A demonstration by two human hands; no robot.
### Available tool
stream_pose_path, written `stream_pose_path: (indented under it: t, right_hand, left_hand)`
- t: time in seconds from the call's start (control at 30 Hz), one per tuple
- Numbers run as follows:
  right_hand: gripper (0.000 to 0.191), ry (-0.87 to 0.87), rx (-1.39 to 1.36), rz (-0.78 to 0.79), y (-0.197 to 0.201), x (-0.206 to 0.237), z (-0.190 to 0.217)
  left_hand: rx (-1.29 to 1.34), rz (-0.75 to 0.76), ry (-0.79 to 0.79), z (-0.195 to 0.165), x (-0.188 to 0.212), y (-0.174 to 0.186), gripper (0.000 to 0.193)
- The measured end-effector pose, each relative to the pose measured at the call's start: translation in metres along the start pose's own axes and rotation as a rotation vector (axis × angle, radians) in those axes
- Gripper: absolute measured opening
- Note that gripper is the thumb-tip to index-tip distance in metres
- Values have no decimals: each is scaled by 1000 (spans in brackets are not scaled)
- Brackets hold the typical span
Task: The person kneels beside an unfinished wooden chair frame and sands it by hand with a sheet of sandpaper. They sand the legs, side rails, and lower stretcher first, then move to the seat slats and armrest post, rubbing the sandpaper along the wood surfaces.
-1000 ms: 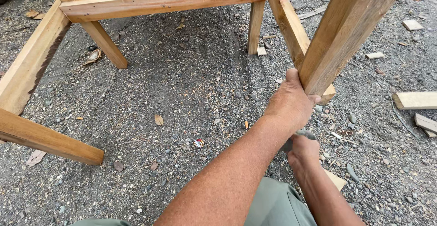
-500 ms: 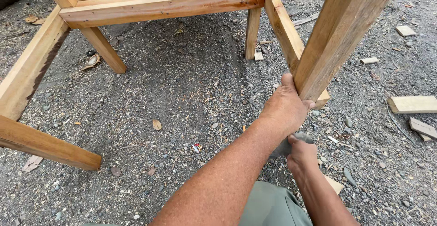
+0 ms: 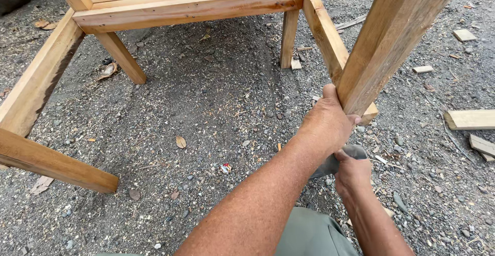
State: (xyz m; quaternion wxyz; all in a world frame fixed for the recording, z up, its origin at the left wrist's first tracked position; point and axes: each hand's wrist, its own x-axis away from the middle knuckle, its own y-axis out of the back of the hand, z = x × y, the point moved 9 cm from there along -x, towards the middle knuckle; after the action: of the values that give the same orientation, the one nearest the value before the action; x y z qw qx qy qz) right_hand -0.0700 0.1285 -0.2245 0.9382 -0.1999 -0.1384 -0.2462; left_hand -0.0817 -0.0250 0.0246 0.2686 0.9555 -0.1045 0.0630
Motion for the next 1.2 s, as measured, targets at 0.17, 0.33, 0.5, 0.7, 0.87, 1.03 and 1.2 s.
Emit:
stream_pose_path:
  t: [0.17,0.33,0.5,0.7,0.87,1.03,1.2]
  right_hand:
    - [14,-57,35,-38,0,-12,-7]
    - [14,8,3,10,-9,0,29]
    - [11,4,12,55,-15,19,40]
    - [10,-157,-25,-43,-14,12,20]
    - [11,23,-87,67,-15,3,45]
    - [10,93,-11,53,-12,7,39]
    - [16,-50,-60,-32,-22,20,28]
  left_hand:
    - [-39,-18,-31,-2,-1,3,61]
    - [-44,-9,-18,1,-3,0,62]
    - [-65,-12,-31,-1,-2,1,63]
    - [-49,40,30,-5,7,5,61]
    - [19,60,65,-8,15,5,57]
    - [-22,58,49,-11,14,9,57]
    - [-85,44,43,-9,11,10,57]
